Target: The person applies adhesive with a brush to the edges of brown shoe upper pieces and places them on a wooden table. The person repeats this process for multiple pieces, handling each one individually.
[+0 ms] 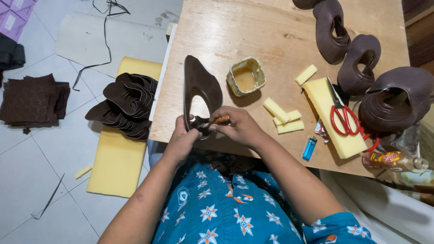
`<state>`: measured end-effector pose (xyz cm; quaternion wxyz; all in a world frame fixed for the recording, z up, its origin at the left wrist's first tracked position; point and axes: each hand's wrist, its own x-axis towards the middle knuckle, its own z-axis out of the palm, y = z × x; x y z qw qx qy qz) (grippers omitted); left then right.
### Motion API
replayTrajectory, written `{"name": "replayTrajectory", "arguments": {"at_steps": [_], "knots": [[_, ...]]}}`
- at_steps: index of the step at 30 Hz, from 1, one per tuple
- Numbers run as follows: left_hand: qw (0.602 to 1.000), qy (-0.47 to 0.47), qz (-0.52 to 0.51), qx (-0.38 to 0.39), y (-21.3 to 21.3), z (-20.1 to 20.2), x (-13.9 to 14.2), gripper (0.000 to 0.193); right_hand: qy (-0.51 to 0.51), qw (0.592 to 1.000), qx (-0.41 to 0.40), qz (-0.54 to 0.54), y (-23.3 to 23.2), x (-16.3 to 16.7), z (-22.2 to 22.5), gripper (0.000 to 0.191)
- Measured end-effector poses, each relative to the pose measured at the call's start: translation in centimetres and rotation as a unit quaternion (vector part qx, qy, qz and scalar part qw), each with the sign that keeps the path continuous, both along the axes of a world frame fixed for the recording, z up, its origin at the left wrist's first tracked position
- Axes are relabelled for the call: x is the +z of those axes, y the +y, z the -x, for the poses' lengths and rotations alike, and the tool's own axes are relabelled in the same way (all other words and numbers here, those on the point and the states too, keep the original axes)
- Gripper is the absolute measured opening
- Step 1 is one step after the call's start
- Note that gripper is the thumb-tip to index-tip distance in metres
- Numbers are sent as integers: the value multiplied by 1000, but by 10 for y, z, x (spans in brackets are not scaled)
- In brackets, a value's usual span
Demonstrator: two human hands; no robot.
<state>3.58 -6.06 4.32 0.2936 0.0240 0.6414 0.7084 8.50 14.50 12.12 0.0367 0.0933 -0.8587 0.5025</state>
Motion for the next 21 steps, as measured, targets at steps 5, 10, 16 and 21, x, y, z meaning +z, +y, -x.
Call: {"name": "replayTrajectory", "arguments": {"at_steps": [5,10,16,21], "knots": [[999,4,31,-11,-3,-1,2,65,109,992,-31,49,6,3,4,19],[996,60,-62,24,2,-10,4,71,155,976,-146,42,32,28,6,12],[986,107,-92,93,10,-7,10,60,80,946,-263,-173,79,32,34,22],[977,83,-129,146,22,1,13,43,60,948,-230,-209,87,20,47,25]]}}
